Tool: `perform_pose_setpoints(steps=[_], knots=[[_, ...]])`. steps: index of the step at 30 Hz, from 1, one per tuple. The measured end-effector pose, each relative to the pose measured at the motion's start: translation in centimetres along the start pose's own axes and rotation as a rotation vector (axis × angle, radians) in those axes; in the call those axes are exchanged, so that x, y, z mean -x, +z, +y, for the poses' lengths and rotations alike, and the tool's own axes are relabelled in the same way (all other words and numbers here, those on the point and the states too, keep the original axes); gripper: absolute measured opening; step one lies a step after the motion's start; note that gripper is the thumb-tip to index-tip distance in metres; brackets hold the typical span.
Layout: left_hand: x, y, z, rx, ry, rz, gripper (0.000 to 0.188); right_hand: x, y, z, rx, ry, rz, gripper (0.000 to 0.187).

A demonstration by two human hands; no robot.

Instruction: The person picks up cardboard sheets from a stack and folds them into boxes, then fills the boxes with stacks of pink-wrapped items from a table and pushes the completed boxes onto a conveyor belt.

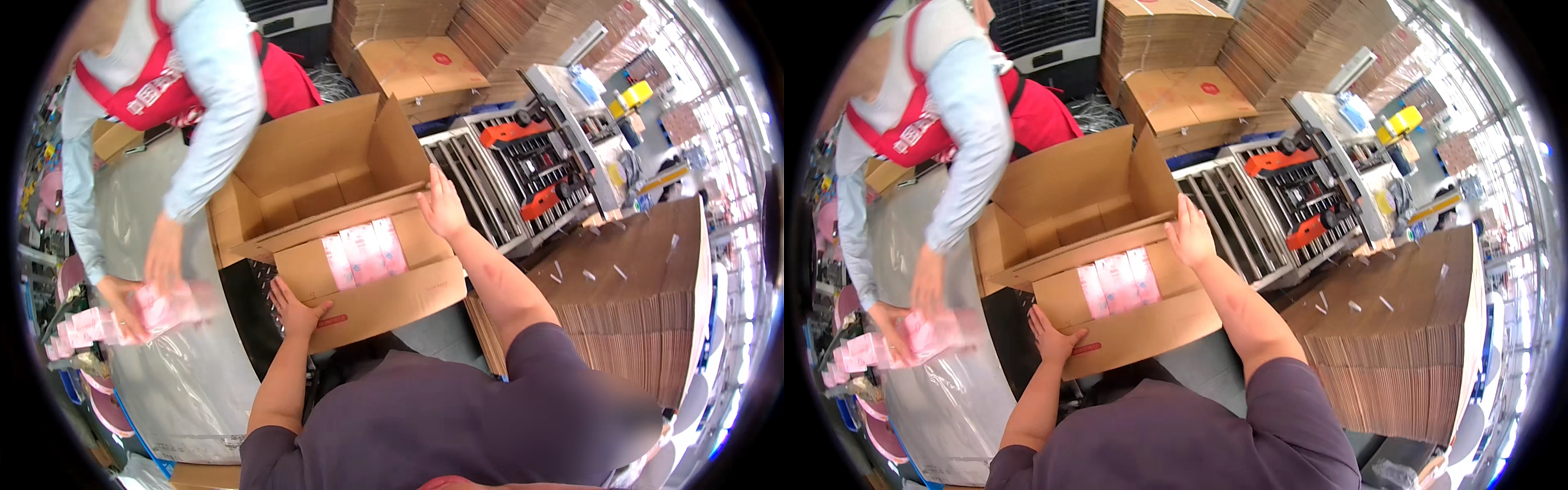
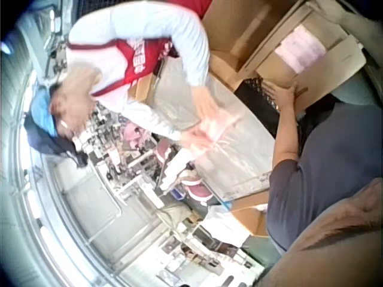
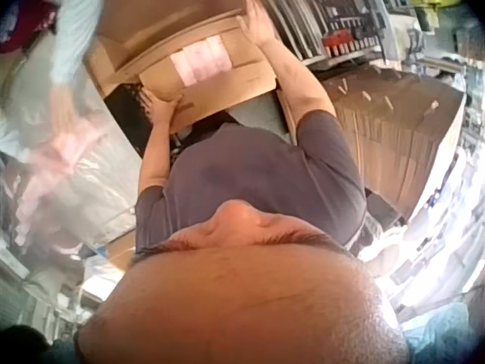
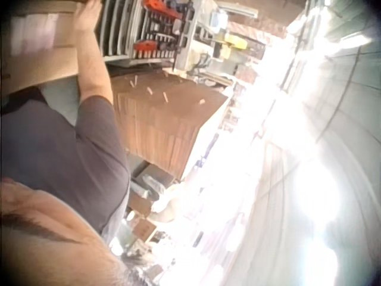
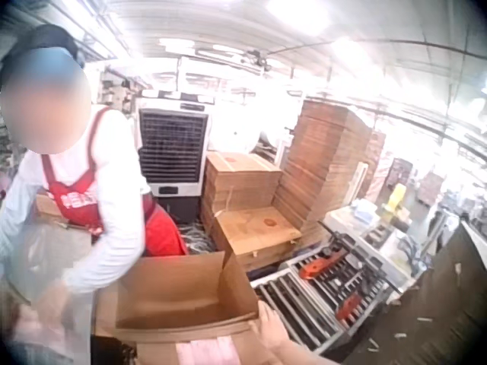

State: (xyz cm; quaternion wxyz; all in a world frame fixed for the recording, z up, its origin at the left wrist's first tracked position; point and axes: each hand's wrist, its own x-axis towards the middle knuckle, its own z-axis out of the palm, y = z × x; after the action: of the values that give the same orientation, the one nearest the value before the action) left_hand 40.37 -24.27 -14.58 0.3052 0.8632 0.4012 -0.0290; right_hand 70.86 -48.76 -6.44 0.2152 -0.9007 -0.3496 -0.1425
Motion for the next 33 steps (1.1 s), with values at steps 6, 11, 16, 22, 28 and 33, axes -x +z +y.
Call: perform_pose_setpoints(steps=[6,11,16,22,28,33], knots=[[-1.6,3.7,-3.5,0.472,0.255,0.174,0.123,11.8,0.5,0.2,0.171,-0.058,-0.188,0.065],[-2.3,4.2,-3.9,0.712,0.094,0.134,0.085,16.4,2.0,-0.6,0.285,0.053,-0.469,0.069],[-3.5,4.8,-4.9,0.710,-0.020,-0.026,0.074,17.5,1.5,1.3,0.245,-0.083,-0.529,0.068],[-3.8,4.8,-4.0,0.764,-0.103,-0.063,0.065,16.3,1.7,3.0,0.107,-0.075,-0.547,0.066],[3.2,9.6,3.4,0.908,-0.270,-0.003,0.065,12.6,-1.2,12.8,0.017,-0.259,-0.582,0.064],[6.8,19.5,23.7,0.946,-0.466,0.083,0.069,9.6,-2.0,23.8,0.086,-0.071,-0.548,0.058]])
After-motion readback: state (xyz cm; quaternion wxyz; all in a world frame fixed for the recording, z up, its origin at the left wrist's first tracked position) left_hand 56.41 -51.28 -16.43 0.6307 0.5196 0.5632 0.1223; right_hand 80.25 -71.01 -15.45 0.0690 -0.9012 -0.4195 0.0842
